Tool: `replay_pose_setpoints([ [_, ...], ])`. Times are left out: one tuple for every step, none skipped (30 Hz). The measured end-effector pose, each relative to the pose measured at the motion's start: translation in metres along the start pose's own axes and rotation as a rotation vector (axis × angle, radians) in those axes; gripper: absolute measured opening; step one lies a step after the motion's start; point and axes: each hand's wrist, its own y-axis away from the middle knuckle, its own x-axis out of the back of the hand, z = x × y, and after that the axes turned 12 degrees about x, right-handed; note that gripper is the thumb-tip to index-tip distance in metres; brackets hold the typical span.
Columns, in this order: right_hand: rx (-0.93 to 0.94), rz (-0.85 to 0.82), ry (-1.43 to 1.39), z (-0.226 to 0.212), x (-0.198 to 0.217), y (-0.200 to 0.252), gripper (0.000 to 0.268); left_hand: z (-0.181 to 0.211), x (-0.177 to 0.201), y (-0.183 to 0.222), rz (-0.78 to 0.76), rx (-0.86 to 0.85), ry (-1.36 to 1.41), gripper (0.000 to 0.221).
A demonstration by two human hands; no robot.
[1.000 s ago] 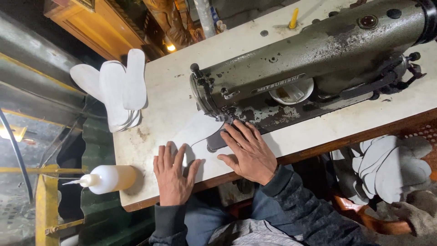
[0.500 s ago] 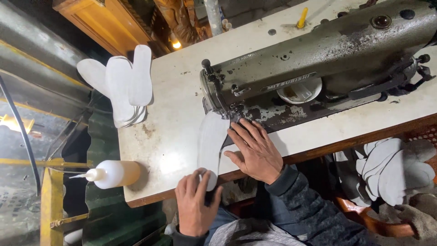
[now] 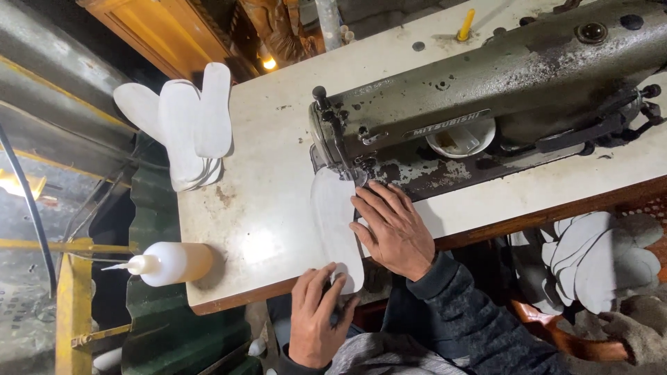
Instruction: A person uses an industrial sewing machine to stitch together layers of shoe insoles, occasionally applying liquid from a squeeze bottle.
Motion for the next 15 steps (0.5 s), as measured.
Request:
replay_pose_setpoints([
  [-0.001, -0.001, 0.000, 0.000, 0.001, -0.001, 0.045, 0.000, 0.004, -0.006, -0.001, 0.000, 0.000, 0.051],
  [0.005, 0.007, 0.008, 0.000, 0.001, -0.002, 0.045, 0.000, 0.007, -0.012, 0.040, -0.007, -0.032, 0.054],
  [0.010, 0.015, 0.017, 0.000, 0.002, -0.002, 0.045, 0.000, 0.010, -0.018, 0.080, -0.015, -0.064, 0.061],
  [0.008, 0.015, 0.017, 0.000, 0.002, -0.002, 0.045, -0.005, 0.013, -0.022, 0.078, -0.015, -0.064, 0.061],
  [0.006, 0.022, 0.023, -0.001, 0.002, -0.003, 0.045, -0.009, 0.016, -0.027, 0.019, -0.018, -0.094, 0.068],
  [0.005, 0.029, 0.029, -0.001, 0.002, -0.003, 0.045, -0.014, 0.019, -0.032, -0.040, -0.021, -0.124, 0.074],
  [0.004, 0.030, 0.030, 0.000, 0.000, -0.001, 0.045, -0.015, 0.021, -0.037, -0.040, -0.022, -0.124, 0.074],
  [0.004, 0.015, 0.015, 0.000, -0.002, 0.001, 0.046, -0.016, 0.023, -0.041, -0.054, -0.038, -0.082, 0.070],
  [0.000, 0.000, 0.001, 0.001, -0.003, 0.003, 0.048, -0.017, 0.025, -0.046, -0.070, -0.055, -0.039, 0.066],
  [-0.003, 0.001, 0.003, 0.001, -0.001, 0.002, 0.048, -0.018, 0.024, -0.048, -0.072, -0.059, -0.038, 0.066],
  [0.005, 0.012, 0.008, 0.001, 0.000, 0.001, 0.047, -0.018, 0.024, -0.049, -0.073, -0.062, -0.038, 0.068],
  [0.012, 0.023, 0.014, 0.001, 0.001, -0.001, 0.046, -0.019, 0.024, -0.051, -0.073, -0.066, -0.039, 0.070],
  [0.011, 0.022, 0.011, 0.001, 0.002, -0.001, 0.046, -0.019, 0.022, -0.051, -0.076, -0.064, -0.040, 0.070],
  [0.013, 0.024, 0.011, 0.001, 0.002, -0.001, 0.046, -0.019, 0.021, -0.051, -0.065, -0.073, -0.063, 0.072],
  [0.016, 0.027, 0.011, 0.001, 0.002, -0.001, 0.046, -0.019, 0.020, -0.051, -0.054, -0.081, -0.087, 0.074],
])
